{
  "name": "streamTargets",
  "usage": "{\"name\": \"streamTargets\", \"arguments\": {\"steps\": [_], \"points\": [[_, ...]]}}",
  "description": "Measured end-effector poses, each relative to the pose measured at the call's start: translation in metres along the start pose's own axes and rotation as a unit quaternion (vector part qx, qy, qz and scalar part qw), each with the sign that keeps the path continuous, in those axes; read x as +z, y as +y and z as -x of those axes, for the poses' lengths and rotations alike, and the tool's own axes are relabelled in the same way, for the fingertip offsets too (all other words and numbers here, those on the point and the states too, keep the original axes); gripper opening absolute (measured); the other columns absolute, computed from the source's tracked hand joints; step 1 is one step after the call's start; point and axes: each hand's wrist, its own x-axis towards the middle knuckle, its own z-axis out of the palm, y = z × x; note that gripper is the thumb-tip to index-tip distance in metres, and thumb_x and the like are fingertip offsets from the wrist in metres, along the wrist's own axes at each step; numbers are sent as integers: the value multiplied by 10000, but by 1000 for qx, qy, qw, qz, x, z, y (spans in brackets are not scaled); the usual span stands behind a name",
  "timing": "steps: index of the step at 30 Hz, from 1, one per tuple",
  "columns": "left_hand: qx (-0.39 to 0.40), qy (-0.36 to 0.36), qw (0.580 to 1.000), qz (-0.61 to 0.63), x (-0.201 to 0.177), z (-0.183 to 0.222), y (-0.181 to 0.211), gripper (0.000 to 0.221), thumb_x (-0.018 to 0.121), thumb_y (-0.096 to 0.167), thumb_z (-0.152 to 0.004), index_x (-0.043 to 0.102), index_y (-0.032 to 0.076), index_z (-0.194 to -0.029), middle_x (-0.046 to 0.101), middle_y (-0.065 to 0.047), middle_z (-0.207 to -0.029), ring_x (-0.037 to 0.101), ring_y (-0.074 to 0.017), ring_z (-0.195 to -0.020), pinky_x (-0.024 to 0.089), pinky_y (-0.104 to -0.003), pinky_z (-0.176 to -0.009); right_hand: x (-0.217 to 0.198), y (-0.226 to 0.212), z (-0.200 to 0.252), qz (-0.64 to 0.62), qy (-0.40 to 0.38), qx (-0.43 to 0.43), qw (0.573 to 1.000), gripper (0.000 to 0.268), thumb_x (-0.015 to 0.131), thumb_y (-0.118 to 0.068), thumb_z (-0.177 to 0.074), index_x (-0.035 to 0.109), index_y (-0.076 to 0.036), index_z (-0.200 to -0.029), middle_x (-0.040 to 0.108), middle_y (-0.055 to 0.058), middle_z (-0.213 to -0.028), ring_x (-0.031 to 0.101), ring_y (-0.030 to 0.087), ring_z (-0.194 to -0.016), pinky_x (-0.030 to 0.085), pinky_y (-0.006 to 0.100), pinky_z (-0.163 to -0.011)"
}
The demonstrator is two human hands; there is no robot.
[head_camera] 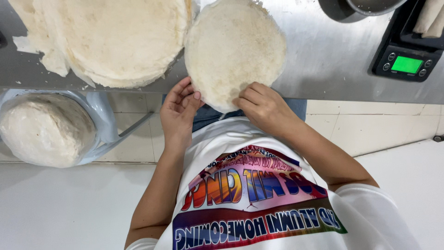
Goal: The person peels thin wrappers from a stack, places a portion of meat filling on each wrapper using a spoon, and rolls them into cylinders. They weigh the rolls on a digital scale and place them into a plastic bag.
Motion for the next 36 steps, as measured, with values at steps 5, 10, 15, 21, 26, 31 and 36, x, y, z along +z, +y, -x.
{"name": "streamTargets", "arguments": {"steps": [5,10,15,21,26,31,36], "points": [[38,-32,998,-33,16,-24,9,581,739,137,-993,465,-77,-1459,659,-196,-1212,723,-208,-1053,650,-321,-891,-38,17,11,13,-23,-16,1000,272,548,-92,-1079,693,-97,-848,665,53,-881,656,293,-862,519,383,-759],[36,-61,997,-39,32,-40,2,489,722,78,-994,526,-52,-1423,697,-173,-1145,735,-179,-1002,649,-294,-873,-89,50,22,140,-46,12,989,269,693,-94,-1040,727,-126,-774,713,16,-839,677,270,-945,492,368,-842],[-41,-114,992,-33,41,-31,6,424,717,125,-963,621,-12,-1353,704,-83,-1057,702,-149,-957,669,-311,-867,-118,60,7,188,-57,81,977,358,613,258,-900,773,-25,-1050,688,150,-1338,573,397,-1183,479,494,-914],[-7,-106,991,-87,37,-27,-8,509,809,22,-900,601,-36,-1361,683,-153,-1027,754,-203,-943,663,-304,-846,-45,12,-24,-145,66,241,957,305,632,155,-895,759,-46,-1087,707,104,-1009,686,279,-899,576,367,-786],[4,-105,992,-76,42,-19,-8,446,734,-21,-944,581,-72,-1360,706,-169,-987,753,-198,-915,670,-311,-839,-26,-12,-45,-267,80,294,914,221,554,116,-930,712,7,-1039,704,119,-902,715,249,-795,599,352,-717],[27,-115,989,-85,46,-19,-14,423,723,-24,-955,585,-73,-1352,721,-177,-976,753,-203,-902,668,-311,-813,-24,-16,-42,-257,76,319,909,120,678,15,-928,723,-14,-1036,721,102,-923,717,221,-808,604,318,-728],[60,-112,987,-100,54,-13,-16,376,688,-29,-973,602,-52,-1339,719,-142,-972,740,-187,-904,670,-302,-800,-19,-14,-38,-257,84,332,904,115,772,-26,-894,736,-23,-1004,727,84,-924,733,206,-822,619,296,-729]]}}
